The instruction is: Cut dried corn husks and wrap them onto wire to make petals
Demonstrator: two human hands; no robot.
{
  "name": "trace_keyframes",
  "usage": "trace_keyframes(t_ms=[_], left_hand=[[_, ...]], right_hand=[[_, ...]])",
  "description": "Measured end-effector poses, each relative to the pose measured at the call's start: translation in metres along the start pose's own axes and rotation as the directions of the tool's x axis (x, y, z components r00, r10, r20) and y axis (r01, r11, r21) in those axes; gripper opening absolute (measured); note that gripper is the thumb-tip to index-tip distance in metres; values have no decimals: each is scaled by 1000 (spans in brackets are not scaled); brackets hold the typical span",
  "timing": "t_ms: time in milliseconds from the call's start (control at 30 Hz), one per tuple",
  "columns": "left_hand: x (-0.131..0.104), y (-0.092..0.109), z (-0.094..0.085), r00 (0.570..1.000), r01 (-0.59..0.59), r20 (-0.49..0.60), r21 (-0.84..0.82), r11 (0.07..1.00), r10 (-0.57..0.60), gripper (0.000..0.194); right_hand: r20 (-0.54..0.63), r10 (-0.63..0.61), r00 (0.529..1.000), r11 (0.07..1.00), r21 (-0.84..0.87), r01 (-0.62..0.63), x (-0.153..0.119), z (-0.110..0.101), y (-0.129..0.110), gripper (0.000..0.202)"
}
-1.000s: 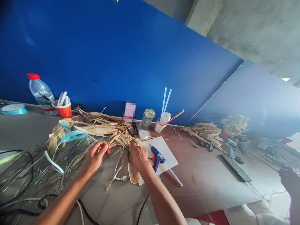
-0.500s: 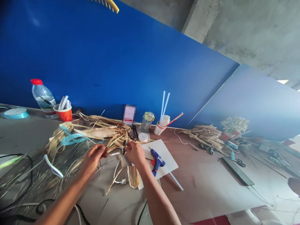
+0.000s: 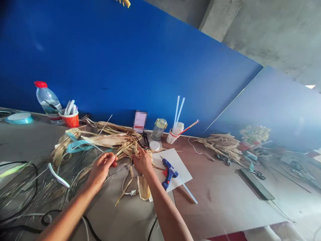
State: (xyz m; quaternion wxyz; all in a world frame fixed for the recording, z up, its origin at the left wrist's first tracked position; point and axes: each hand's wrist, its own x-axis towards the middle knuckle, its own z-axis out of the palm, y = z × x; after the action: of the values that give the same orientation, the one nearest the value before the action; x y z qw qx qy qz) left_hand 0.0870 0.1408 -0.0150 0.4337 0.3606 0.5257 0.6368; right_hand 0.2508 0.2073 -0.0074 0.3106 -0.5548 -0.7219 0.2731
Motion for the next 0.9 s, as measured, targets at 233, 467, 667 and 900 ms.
trace_keyframes(t_ms=[233,467,667,900], left_hand=[[-1,3,1,1000,23,-17,-42,999,-24,31],[1,0,1,999,20,27,-126,992,-17,26],[-1,8,3,991,132,72,-374,918,-113,24],[-7,16,4,944,324,249,-588,741,-215,19]], right_hand=[[-166,29,986,976,216,8,11,5,-3,27],[-198,270,942,703,709,-52,12,-24,-17,42],[57,308,950,368,914,-174,-13,-33,-44,37],[202,275,940,357,886,-295,-30,-17,-56,22]])
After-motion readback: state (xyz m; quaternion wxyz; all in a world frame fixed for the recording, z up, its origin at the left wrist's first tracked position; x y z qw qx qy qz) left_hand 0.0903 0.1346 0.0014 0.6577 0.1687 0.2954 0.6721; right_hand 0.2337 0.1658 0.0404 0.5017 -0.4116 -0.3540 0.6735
